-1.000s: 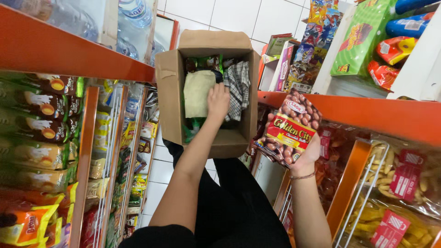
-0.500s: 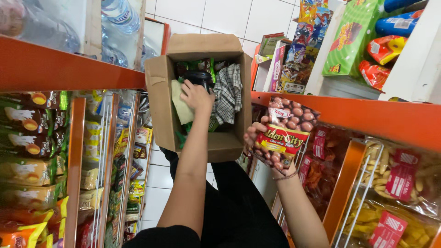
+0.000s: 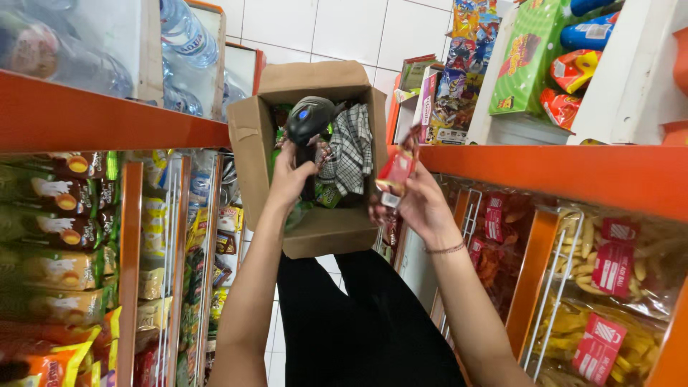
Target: The person restocks retail shelves by taking snacks and packaged goods from a cardboard box, scanning some items with a handheld barcode scanner, and arranging them on the store shelves while also wiping parts of the shelf with a cloth.
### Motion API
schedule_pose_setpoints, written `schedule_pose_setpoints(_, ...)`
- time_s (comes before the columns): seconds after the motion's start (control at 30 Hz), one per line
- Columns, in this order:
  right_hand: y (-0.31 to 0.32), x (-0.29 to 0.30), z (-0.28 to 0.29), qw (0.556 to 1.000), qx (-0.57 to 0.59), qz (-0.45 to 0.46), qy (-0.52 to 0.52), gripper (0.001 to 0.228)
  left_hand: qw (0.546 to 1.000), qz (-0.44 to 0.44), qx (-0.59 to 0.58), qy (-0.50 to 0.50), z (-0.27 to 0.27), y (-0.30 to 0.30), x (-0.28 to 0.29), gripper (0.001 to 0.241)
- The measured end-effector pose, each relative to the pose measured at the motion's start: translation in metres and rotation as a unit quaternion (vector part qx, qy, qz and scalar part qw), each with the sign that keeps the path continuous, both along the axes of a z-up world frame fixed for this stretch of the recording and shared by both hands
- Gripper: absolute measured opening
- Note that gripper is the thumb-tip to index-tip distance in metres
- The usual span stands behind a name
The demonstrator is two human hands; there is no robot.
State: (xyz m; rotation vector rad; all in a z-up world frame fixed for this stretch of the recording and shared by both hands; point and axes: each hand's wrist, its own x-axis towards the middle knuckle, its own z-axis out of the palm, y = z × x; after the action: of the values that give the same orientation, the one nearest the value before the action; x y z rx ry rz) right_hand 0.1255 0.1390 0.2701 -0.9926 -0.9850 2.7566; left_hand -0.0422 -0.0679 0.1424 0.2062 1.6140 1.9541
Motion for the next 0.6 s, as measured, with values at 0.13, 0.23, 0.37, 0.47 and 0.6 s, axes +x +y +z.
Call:
schedule_pose_setpoints(0.13, 0.007, -0.011, -0.036, 0.998, 0.025, -0.039, 0.034, 0.044, 0.998, 0.042, 0.036, 0.008, 0.034, -0.011, 0.030, 0.044)
schedule_pose_setpoints(0.23, 0.012, -0.014, -0.064, 0.994, 0.068, -0.045, 0.078, 0.035, 0.998, 0.040, 0.050, 0.025, 0.042, -0.015, 0.044, 0.029)
schedule_pose_setpoints(0.37, 0.014, -0.025, -0.060, 0.985, 0.141, -0.049, 0.087, 0.039, 0.992, -0.009, -0.052, 0.111, 0.081, -0.031, 0.069, 0.030)
schedule_pose_setpoints(0.47, 0.016, -0.033, -0.046, 0.977, 0.187, -0.040, 0.099, 0.039, 0.974, -0.078, -0.084, 0.197, 0.129, -0.037, 0.082, 0.041)
schedule_pose_setpoints(0.6, 0.017, -0.038, -0.038, 0.973, 0.204, -0.030, 0.107, 0.039, 0.974, -0.110, -0.091, 0.178, 0.169, -0.034, 0.094, 0.057)
